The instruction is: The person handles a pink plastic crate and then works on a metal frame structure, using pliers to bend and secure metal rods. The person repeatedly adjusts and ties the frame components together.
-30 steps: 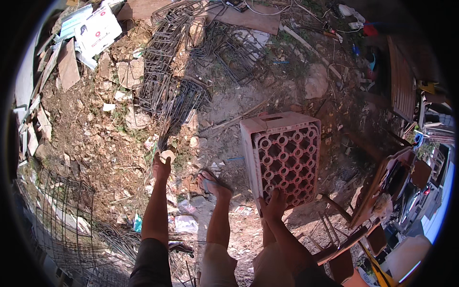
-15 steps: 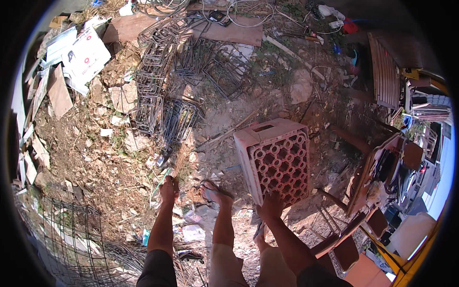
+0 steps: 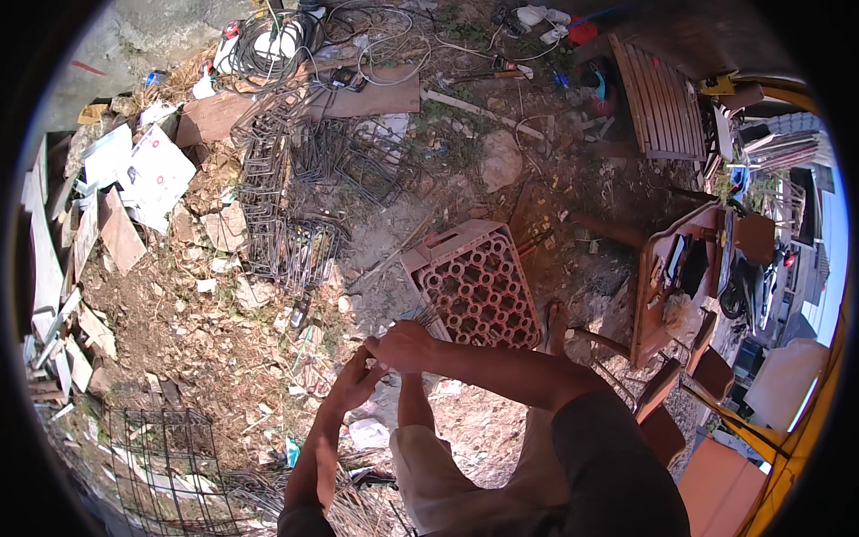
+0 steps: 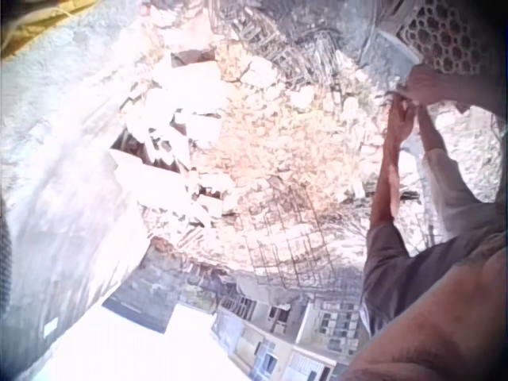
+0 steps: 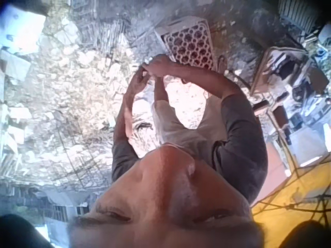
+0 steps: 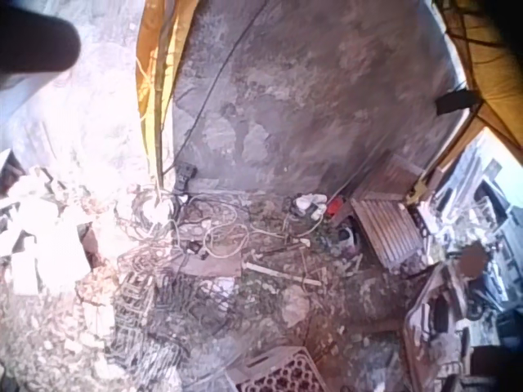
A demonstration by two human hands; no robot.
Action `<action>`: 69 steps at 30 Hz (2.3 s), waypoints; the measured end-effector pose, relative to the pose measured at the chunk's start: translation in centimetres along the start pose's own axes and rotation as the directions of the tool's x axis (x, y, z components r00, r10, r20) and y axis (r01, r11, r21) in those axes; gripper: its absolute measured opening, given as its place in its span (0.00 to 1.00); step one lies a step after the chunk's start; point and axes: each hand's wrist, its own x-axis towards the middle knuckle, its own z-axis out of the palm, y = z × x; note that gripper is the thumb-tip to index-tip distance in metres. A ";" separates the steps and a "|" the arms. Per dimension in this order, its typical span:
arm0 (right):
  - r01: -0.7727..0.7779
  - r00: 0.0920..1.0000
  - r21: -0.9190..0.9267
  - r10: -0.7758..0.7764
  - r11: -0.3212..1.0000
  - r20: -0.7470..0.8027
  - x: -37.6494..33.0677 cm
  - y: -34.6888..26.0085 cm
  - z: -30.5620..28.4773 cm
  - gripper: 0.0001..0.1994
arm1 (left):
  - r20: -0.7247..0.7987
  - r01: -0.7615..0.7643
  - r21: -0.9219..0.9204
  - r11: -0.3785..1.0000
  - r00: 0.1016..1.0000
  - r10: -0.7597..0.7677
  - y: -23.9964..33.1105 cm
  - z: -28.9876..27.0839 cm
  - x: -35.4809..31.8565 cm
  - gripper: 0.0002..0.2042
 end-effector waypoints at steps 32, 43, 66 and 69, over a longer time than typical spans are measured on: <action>-0.338 0.768 0.605 0.583 0.721 -0.265 -30.6 38.6 7.6 0.25 | -0.156 0.050 0.581 0.812 0.986 0.051 21.5 26.8 29.3 0.41; -0.345 0.749 0.811 0.660 0.473 -0.066 -28.8 29.9 11.3 0.26 | -0.188 0.442 0.595 0.671 0.889 -0.418 7.7 23.0 12.4 0.39; -0.461 0.793 0.682 0.609 0.568 0.029 -28.3 33.3 8.5 0.25 | -0.408 0.347 0.094 0.933 0.868 -0.282 11.6 29.4 16.7 0.26; -0.415 0.820 0.680 0.573 0.604 -0.008 -25.9 32.1 7.7 0.24 | -0.416 0.410 0.071 0.909 0.841 -0.346 9.1 26.6 13.5 0.29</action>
